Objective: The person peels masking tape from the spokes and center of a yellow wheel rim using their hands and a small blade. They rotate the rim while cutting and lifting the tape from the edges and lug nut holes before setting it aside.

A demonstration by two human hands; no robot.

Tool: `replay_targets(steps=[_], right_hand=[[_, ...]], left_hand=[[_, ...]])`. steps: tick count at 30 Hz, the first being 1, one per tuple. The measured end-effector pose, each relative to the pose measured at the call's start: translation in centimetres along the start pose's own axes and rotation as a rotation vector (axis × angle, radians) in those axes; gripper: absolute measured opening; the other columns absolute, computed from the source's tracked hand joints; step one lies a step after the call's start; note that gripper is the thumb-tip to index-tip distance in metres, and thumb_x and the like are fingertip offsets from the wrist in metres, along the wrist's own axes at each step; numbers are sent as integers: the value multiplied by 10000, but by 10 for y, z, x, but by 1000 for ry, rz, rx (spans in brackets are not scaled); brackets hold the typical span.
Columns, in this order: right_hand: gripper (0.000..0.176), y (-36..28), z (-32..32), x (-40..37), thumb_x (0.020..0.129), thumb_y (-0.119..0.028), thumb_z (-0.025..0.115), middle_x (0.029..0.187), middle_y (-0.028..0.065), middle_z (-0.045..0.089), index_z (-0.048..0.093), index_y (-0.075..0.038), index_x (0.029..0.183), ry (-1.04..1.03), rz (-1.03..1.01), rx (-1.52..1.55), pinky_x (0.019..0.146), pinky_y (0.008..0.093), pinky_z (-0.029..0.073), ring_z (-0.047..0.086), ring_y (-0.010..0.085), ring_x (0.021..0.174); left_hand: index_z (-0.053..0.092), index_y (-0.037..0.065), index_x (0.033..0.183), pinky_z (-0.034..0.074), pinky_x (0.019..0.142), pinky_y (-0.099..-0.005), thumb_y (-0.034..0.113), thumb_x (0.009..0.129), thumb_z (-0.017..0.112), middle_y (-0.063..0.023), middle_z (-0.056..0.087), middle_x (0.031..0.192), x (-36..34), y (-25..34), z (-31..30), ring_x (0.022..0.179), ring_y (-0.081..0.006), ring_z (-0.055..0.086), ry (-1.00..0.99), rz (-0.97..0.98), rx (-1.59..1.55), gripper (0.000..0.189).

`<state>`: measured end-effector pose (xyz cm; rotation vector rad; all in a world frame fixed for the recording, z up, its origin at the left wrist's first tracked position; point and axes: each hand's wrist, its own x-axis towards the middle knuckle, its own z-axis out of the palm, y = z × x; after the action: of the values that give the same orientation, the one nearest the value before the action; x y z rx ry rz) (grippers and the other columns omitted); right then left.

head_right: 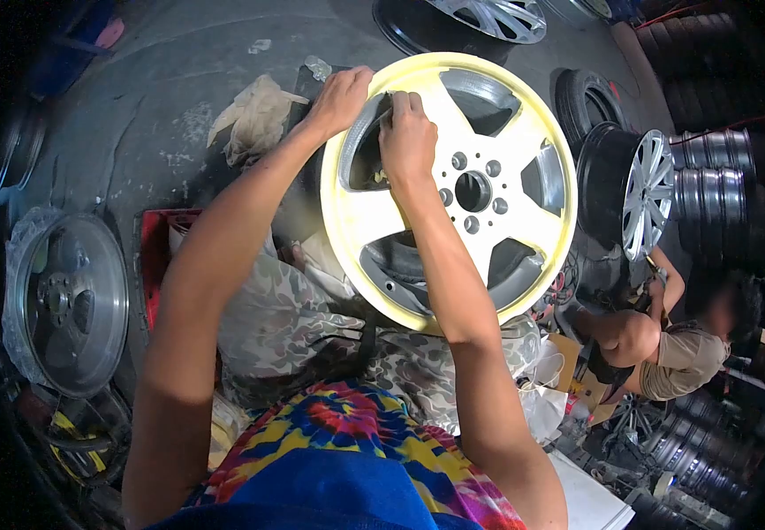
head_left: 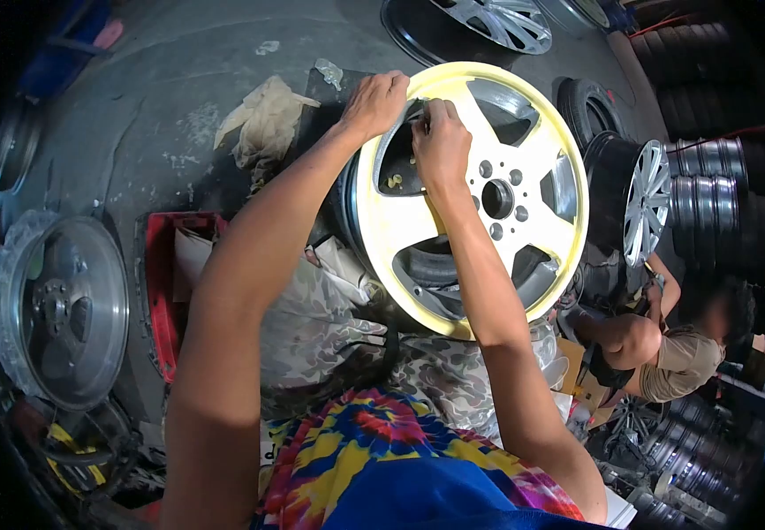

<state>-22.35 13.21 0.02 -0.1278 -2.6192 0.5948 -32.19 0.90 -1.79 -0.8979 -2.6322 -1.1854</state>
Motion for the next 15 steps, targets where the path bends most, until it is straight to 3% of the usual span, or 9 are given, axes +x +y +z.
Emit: replay_targets(steps=[1,6,8,10,15], right_hand=[[147,1,3,2,835,15,697,1006,190,700,663,-7,976,49,-12,19,758,494,564,701,439,838],[159,2,6,2,824,23,692,1013,191,702,662,-5,977,-6,-61,-35,768,498,562,701,438,847],[158,5,4,1,820,26,691,1012,192,702,660,-4,972,3,-112,-33,769,499,561,701,437,848],[285,7,2,-1,822,38,690,1126,210,703,664,-2,1103,-92,-97,-66,818,522,584,715,449,912],[276,0,1,1,819,51,681,1114,210,704,665,-2,1089,-64,7,-34,818,523,580,711,457,914]], left_hand=[[624,-10,1033,547,869,-567,96,993,451,-255,692,1105,-1,2,-2,1001,-477,685,9,-8,-14,206],[620,-17,1028,542,876,-572,122,1007,436,-258,693,1111,2,-3,2,1017,-486,673,9,-11,-57,231],[623,-22,1034,536,882,-575,139,1017,420,-266,693,1103,3,0,2,1025,-492,665,-4,-154,-166,260],[622,-25,1036,533,883,-576,141,1018,416,-270,692,1094,0,2,0,1027,-491,664,16,-97,-143,265],[609,-32,1025,532,879,-576,145,1019,418,-276,691,1065,1,-1,2,1016,-496,665,23,-42,-95,260]])
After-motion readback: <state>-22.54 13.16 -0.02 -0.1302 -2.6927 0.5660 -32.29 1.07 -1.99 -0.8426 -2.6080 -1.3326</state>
